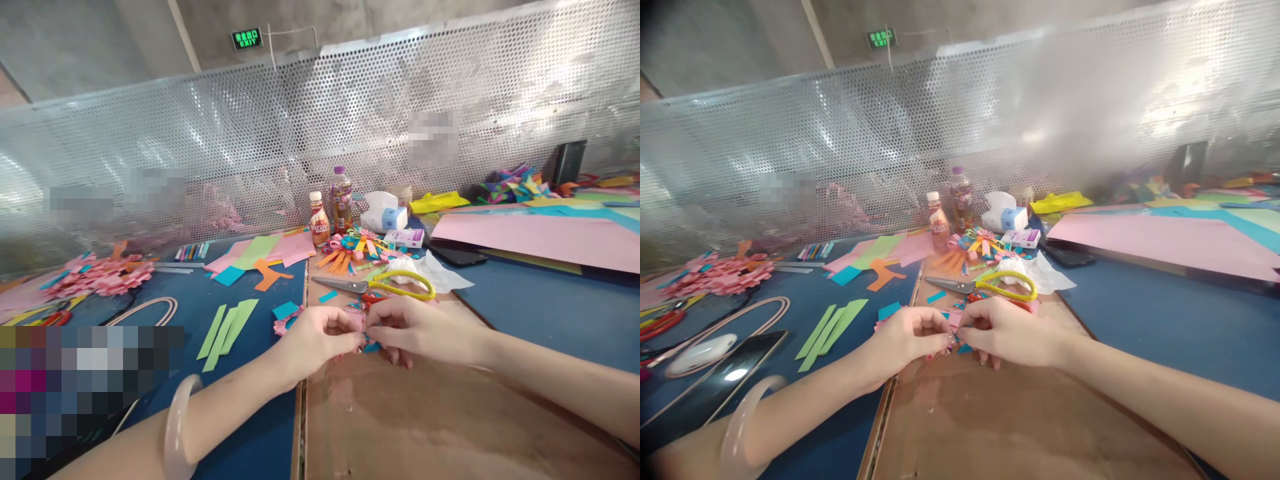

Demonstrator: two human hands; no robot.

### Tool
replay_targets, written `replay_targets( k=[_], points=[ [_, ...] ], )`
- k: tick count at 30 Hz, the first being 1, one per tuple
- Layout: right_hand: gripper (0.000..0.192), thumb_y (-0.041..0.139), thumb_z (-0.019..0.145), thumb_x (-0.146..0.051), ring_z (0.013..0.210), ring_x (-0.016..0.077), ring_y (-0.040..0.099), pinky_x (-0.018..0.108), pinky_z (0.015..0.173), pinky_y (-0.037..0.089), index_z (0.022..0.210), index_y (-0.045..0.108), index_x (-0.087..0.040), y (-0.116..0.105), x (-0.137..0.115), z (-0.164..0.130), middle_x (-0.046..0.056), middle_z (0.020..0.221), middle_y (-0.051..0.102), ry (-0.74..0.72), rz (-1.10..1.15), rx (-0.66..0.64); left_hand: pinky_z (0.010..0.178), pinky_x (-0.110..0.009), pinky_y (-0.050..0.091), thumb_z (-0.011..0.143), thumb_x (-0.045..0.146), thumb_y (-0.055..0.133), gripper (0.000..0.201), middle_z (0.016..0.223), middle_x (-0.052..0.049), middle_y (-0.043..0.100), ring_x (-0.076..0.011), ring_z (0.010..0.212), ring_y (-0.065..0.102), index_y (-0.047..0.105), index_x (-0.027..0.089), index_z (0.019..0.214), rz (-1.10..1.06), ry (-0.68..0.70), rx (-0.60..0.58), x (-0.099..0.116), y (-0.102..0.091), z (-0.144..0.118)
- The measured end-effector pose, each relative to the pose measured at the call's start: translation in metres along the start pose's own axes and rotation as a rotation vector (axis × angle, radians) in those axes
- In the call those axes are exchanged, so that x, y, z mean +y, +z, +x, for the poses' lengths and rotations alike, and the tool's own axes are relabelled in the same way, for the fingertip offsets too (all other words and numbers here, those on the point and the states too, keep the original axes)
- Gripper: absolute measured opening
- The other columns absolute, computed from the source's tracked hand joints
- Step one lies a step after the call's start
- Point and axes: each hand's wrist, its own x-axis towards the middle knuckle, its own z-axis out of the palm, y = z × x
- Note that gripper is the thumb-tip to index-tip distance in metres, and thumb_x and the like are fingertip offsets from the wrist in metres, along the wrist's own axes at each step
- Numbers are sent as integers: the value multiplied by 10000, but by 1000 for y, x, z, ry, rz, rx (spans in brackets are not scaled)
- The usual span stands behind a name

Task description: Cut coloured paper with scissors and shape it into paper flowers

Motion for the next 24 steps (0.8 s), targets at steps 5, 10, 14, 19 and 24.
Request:
replay_targets(
  k=[5, 10, 14, 19, 24],
  points=[
    [190, 496, 821, -330, 484, 71, 560, 141, 433, 442, 837, 602, -173, -1, -1, 0, -19, 599, 581, 1, -9, -1, 537, -207, 370, 662, 248, 663, 145, 667, -9, 639, -82, 572, 517, 603, 135, 730, 1, -10, 3, 0, 1, 0],
    [187, 495, 823, -323, 499, 72, 568, 143, 444, 452, 841, 605, -173, -1, 0, 0, -18, 611, 587, -9, -4, -9, 550, -210, 385, 661, 241, 665, 146, 678, -12, 645, -90, 595, 537, 604, 135, 742, -5, -6, 3, -1, 0, 1],
    [206, 487, 824, -331, 511, 84, 573, 164, 454, 464, 868, 609, -170, 0, 5, 1, -15, 617, 581, -20, 3, -13, 552, -206, 388, 667, 234, 664, 143, 686, -14, 649, -84, 587, 530, 609, 134, 752, 0, -8, 6, -1, 0, 1],
    [210, 502, 810, -327, 518, 92, 573, 175, 450, 469, 893, 616, -172, 1, 8, 2, -14, 620, 570, -35, 19, -21, 556, -208, 391, 662, 245, 673, 146, 670, -3, 642, -81, 569, 519, 617, 139, 745, 6, -8, 11, -1, 0, 1],
    [210, 509, 802, -317, 506, 87, 566, 166, 437, 458, 895, 624, -168, 2, 7, 2, -9, 624, 577, -28, 11, -12, 547, -207, 387, 659, 255, 674, 154, 671, -3, 642, -82, 570, 518, 617, 142, 747, 10, -7, 13, -2, -1, 1]
  ],
)
